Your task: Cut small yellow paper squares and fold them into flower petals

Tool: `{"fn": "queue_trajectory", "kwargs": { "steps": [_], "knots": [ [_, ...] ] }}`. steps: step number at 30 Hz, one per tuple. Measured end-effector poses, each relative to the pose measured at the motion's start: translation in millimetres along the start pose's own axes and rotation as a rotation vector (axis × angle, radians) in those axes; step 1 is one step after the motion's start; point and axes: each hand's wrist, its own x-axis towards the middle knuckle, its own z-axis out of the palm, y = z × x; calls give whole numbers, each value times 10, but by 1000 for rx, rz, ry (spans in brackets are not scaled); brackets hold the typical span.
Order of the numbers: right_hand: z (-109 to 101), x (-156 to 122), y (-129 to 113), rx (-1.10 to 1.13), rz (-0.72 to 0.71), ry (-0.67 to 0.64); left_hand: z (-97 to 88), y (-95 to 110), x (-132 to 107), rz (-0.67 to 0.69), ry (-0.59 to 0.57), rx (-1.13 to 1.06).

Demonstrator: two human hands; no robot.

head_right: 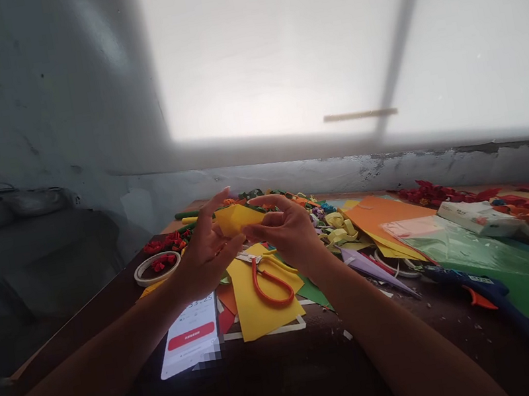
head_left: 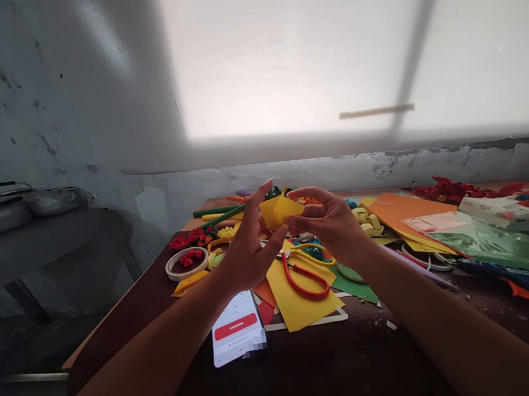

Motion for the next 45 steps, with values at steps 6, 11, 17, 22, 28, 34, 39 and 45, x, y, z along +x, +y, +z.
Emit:
{"fn": "queue_trajectory", "kwargs": {
  "steps": [6,11,17,22,28,34,39,45],
  "knots": [
    [20,-12,-2,8,-4,-9,33,4,10,-47,29,-47],
    [44,-17,-7,32,-18,15,72,3,2,-65,46,-28],
    [50,-24,11,42,-11,12,89,3,9,-51,35,-87],
    [44,-11,31,40,-17,17,98,4,15,-48,59,-97],
    [41,-7,39,34,-23,13,104,-2,14,-62,78,-106],
    [74,-2,66,24,-45,16,94,-21,26,-101,100,-108],
    [0,33,78,-67,-102,15,93,-55,38,-127,107,-119],
    [-138,74,100,-318,-256,-116,66,-25,54,-169,71,-130]
  ]
}}
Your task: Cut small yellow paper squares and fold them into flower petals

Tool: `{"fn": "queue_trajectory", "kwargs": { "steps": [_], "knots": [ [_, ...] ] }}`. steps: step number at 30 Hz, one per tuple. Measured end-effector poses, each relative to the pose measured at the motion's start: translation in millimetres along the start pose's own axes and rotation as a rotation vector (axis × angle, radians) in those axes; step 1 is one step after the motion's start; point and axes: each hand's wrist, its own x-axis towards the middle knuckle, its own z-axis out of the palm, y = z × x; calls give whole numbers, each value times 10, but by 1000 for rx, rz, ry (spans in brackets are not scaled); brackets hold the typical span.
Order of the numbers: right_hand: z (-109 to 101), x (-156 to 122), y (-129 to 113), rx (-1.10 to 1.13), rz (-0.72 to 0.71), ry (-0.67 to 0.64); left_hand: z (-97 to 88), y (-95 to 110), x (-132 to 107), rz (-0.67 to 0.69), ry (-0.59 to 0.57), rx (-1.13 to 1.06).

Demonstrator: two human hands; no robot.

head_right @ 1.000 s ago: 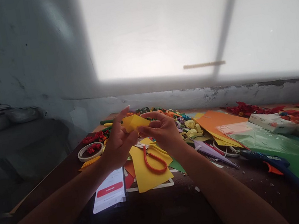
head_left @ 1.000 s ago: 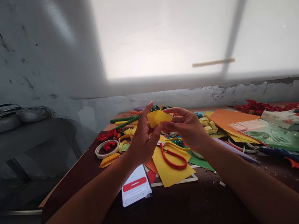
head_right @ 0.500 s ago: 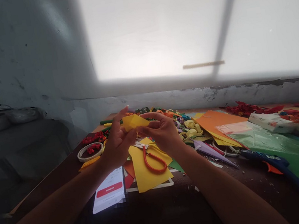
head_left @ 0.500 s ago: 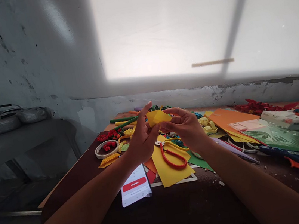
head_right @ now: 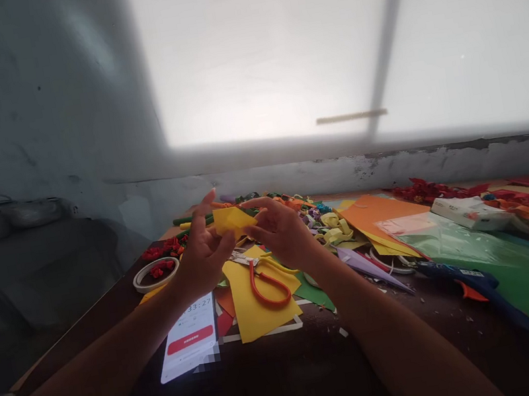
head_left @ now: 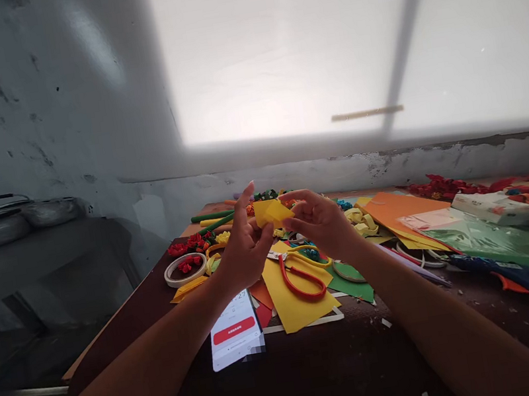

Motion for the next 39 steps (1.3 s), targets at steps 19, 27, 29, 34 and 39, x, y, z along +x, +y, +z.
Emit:
{"fn": "queue_trajectory", "kwargs": {
  "steps": [19,27,29,34,39],
  "knots": [
    [138,-44,-60,187,43,91,-23,36,92,8,133,36],
    [131,-16,-72,240,151,124,-52,72,124,-113,185,-62],
    [126,-16,-68,245,172,125,-46,78,128,-112,217,-58],
    [134,-7,-62,302,208,141,-25,90,119,-104,190,-76],
    [124,-3,-79,272,215,162,-12,88,111,-121,191,-52]
  ]
}}
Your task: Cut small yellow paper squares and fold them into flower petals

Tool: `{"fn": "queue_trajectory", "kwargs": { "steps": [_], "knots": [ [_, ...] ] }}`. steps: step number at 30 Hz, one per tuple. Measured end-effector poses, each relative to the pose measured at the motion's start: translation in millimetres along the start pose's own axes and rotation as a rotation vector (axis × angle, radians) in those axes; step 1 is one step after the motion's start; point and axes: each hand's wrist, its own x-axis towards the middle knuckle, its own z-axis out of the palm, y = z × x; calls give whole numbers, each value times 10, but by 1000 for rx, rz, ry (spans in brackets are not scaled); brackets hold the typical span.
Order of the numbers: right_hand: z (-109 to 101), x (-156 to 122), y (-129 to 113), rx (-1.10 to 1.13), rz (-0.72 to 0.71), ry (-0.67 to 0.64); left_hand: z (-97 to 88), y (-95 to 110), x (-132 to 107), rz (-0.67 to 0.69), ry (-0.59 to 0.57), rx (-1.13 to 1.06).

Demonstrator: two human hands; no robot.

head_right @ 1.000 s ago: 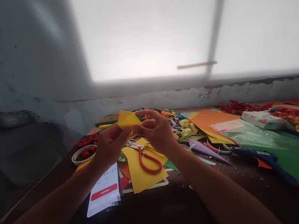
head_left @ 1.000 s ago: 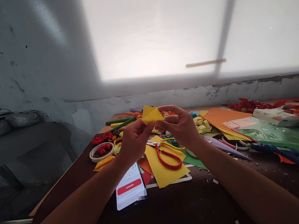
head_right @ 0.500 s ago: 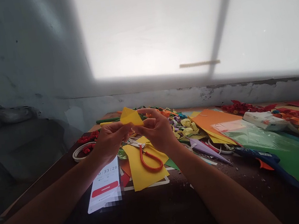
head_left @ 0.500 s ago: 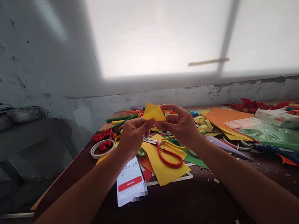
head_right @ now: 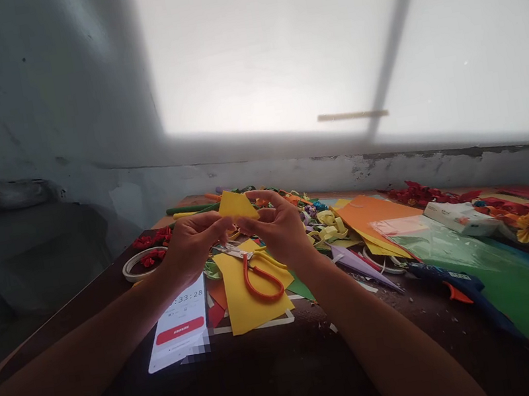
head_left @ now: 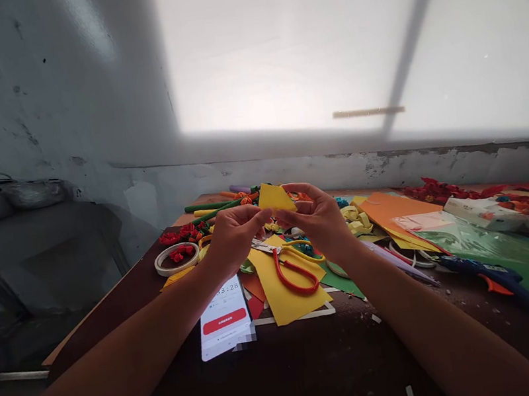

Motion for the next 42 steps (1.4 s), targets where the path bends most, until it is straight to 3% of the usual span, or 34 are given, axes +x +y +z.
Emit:
{"fn": "queue_trajectory", "kwargs": {
  "steps": [9,16,20,23,28,31,36,42],
  "knots": [
    [-10,5,31,-63,-71,15,-4,-34,26,-49,31,-60],
    [-8,6,59,-112,-103,3,2,-40,13,-23,24,-30],
    [-35,26,82,-138,-140,-54,-11,-63,27,15,75,-29],
    [-99,30,68,-243,-268,-90,-48,-69,54,39,91,-12],
    [-219,5,-5,-584,-658,-243,-105,-35,79,-2,-115,-43],
    [-234,-10,-18,-715,-772,-321,-115,-15,63,-43,-161,-82],
    [-198,-37,3,-745,-736,-230,-99,-1,23,-71,-219,-66],
    [-186,-40,-13,-666,-701,-316,-75,-6,17,-36,-183,-24]
  ]
}}
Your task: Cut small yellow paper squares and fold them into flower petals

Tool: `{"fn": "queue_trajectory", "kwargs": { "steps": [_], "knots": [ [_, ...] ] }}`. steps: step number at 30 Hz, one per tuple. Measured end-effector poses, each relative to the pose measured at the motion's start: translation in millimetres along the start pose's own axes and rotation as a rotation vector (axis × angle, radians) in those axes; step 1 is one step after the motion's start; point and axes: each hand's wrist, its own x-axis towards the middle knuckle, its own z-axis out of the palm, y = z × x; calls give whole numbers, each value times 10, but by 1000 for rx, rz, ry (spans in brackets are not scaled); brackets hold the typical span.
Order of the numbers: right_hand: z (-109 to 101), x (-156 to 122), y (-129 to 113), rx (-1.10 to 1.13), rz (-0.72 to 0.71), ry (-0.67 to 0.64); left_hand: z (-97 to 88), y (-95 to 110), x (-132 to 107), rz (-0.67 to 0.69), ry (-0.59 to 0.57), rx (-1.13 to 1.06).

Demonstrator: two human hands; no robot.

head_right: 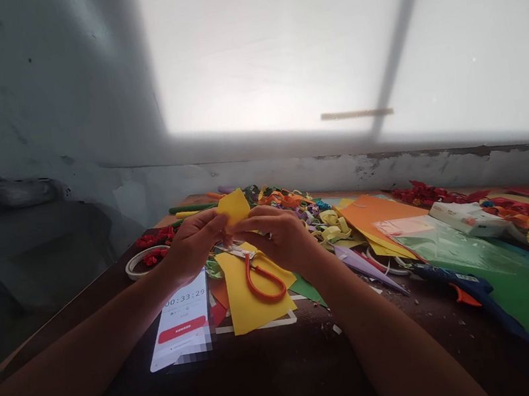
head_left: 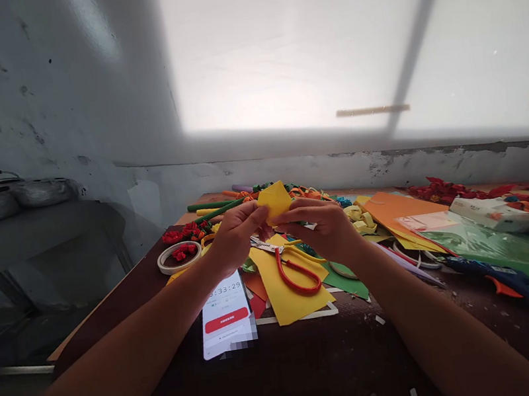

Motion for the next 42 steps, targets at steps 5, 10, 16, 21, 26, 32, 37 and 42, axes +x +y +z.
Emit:
{"fn": "queue_trajectory", "kwargs": {
  "steps": [5,10,16,21,26,32,37,42],
  "knots": [
    [59,11,-3,155,193,112,9,-15,-14,83,-18,119],
    [127,41,-54,372,467,259,54,-26,-57,156,27,224],
    [133,80,-99,420,521,281,58,-67,-61,163,22,301],
    [121,90,-86,465,517,320,56,-93,-57,166,-6,304],
    [103,82,-65,447,527,375,84,-50,-80,135,-1,346],
    [98,70,-15,410,477,363,99,-8,-86,119,-10,377],
    [112,68,1,401,461,396,83,-52,-54,80,-53,231],
    [116,70,-32,445,472,330,79,-54,-28,74,-44,171]
  ]
}}
